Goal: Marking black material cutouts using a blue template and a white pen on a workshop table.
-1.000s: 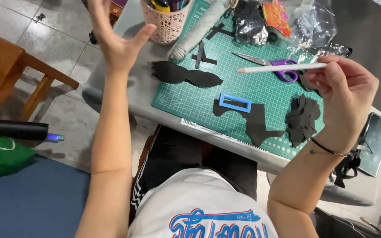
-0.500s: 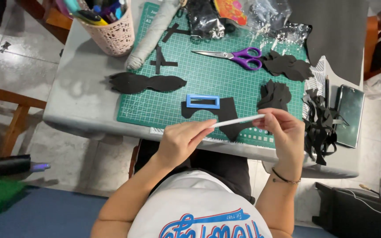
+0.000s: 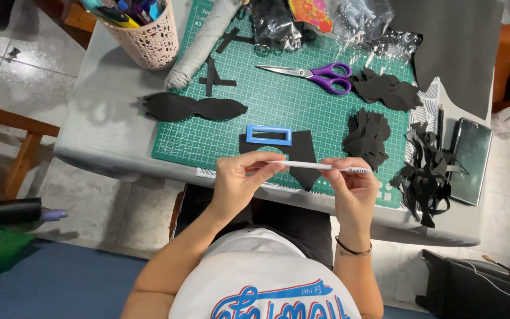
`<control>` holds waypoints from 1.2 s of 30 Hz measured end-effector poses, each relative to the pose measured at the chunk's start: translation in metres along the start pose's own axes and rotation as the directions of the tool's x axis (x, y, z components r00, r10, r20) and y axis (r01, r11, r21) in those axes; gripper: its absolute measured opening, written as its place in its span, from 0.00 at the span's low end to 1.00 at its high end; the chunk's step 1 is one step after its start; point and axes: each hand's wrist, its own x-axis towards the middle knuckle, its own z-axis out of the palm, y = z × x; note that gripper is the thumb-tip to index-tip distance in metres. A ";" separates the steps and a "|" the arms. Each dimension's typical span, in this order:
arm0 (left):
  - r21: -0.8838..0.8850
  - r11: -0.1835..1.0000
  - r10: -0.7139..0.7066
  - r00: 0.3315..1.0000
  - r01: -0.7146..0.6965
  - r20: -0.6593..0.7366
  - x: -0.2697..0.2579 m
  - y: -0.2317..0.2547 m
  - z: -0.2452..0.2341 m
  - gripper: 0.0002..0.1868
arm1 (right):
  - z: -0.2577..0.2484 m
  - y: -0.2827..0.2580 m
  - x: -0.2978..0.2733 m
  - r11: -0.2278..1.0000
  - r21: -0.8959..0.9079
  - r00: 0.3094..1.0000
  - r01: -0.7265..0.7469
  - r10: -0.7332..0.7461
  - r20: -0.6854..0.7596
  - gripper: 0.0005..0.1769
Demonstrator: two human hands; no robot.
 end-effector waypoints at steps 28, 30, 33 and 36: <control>0.168 0.961 0.202 0.972 -0.221 0.121 0.016 0.017 0.000 0.08 | 0.011 -0.006 0.000 0.989 0.111 0.994 0.099 -0.093 -0.054 0.18; 0.322 0.887 0.295 0.943 -0.330 0.152 0.017 0.008 -0.009 0.12 | 0.006 -0.009 0.012 0.973 0.014 0.970 0.230 -0.228 -0.079 0.22; 0.507 0.781 0.374 0.923 -0.365 0.089 0.014 -0.006 -0.036 0.17 | 0.007 -0.020 0.027 0.884 -0.255 0.910 0.391 -0.412 -0.035 0.24; 0.651 0.695 0.353 0.934 -0.306 0.062 0.009 -0.019 -0.066 0.18 | 0.012 -0.023 0.039 0.653 -0.484 0.796 0.582 -0.578 0.177 0.30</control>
